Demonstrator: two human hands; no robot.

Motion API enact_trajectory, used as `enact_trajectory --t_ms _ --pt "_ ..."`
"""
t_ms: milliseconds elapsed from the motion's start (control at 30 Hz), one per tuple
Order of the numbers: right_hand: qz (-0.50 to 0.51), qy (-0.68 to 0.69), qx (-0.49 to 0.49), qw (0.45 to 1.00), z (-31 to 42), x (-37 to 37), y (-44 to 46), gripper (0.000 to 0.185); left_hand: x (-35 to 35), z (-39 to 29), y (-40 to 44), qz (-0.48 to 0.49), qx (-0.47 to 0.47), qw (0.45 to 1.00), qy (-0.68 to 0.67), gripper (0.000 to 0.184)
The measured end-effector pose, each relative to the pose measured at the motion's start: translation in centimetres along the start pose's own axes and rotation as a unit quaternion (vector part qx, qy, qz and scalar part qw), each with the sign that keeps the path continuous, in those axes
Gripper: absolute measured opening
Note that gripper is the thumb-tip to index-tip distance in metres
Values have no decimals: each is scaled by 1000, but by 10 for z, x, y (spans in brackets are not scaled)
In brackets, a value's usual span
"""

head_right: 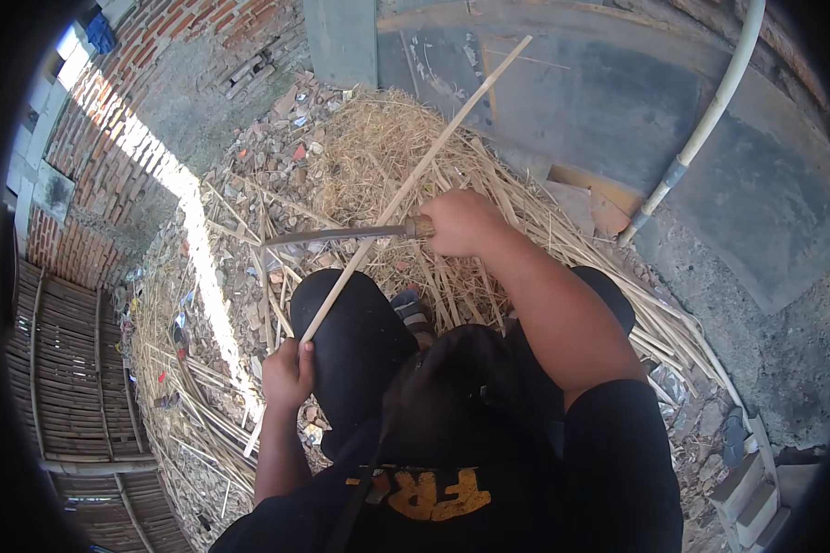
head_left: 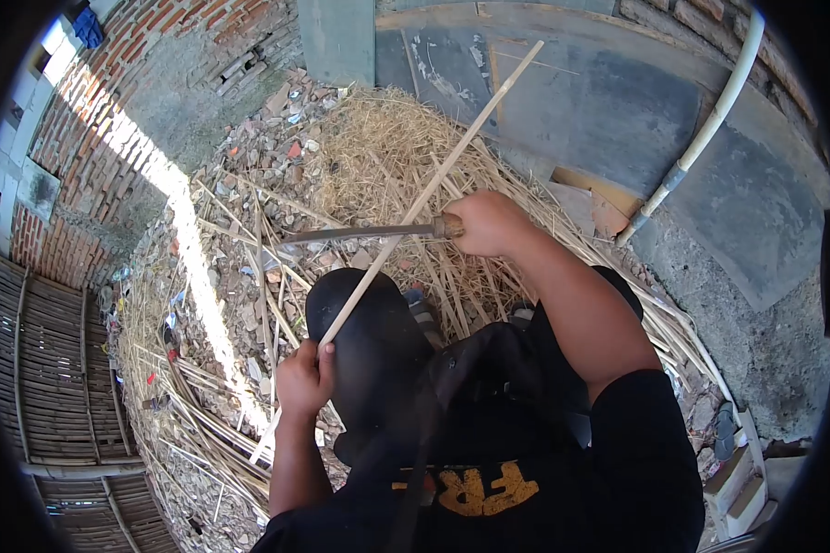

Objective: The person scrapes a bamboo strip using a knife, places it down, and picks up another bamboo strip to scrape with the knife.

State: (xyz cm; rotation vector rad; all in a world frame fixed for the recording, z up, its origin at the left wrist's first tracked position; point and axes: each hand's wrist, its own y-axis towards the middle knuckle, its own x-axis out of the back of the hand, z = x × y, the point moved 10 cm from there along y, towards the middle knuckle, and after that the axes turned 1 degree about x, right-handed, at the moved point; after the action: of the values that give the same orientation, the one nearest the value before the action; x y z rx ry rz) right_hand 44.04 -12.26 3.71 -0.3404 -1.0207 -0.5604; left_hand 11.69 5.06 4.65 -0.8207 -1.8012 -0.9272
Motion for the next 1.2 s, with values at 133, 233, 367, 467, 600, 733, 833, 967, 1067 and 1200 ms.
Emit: enact_trajectory --t_ms 133,233,367,467,600,733,833,967,1067,1200 --pt "-64 63 -112 990 -49 22 12 35 -1 6 -1 -12 11 1000 20 37" --pt "-66 74 -132 986 -56 19 8 40 2 5 0 0 11 1000 19 37" --pt "-55 57 -115 990 -46 20 -1 39 -1 3 0 4 16 1000 5 37" --pt "-89 21 -40 995 -22 17 -9 29 0 0 1 -1 21 1000 2 38" --pt "-20 -8 -4 1000 2 6 -9 26 1 0 0 -7 26 1000 4 38" --pt "-8 -4 7 1000 5 9 -4 24 1 0 0 -2 32 999 5 38" --pt "-27 14 -4 1000 -13 1 5 21 2 -3 2 -6 25 1000 12 38" --pt "-21 20 -29 999 -24 -2 6 21 3 -2 1 -5 28 999 20 38" --pt "-29 17 -27 999 -15 6 0 25 2 2 0 -5 35 999 8 38" --pt "-46 12 -11 999 -19 0 1 26 -1 4 -1 6 45 999 4 39"
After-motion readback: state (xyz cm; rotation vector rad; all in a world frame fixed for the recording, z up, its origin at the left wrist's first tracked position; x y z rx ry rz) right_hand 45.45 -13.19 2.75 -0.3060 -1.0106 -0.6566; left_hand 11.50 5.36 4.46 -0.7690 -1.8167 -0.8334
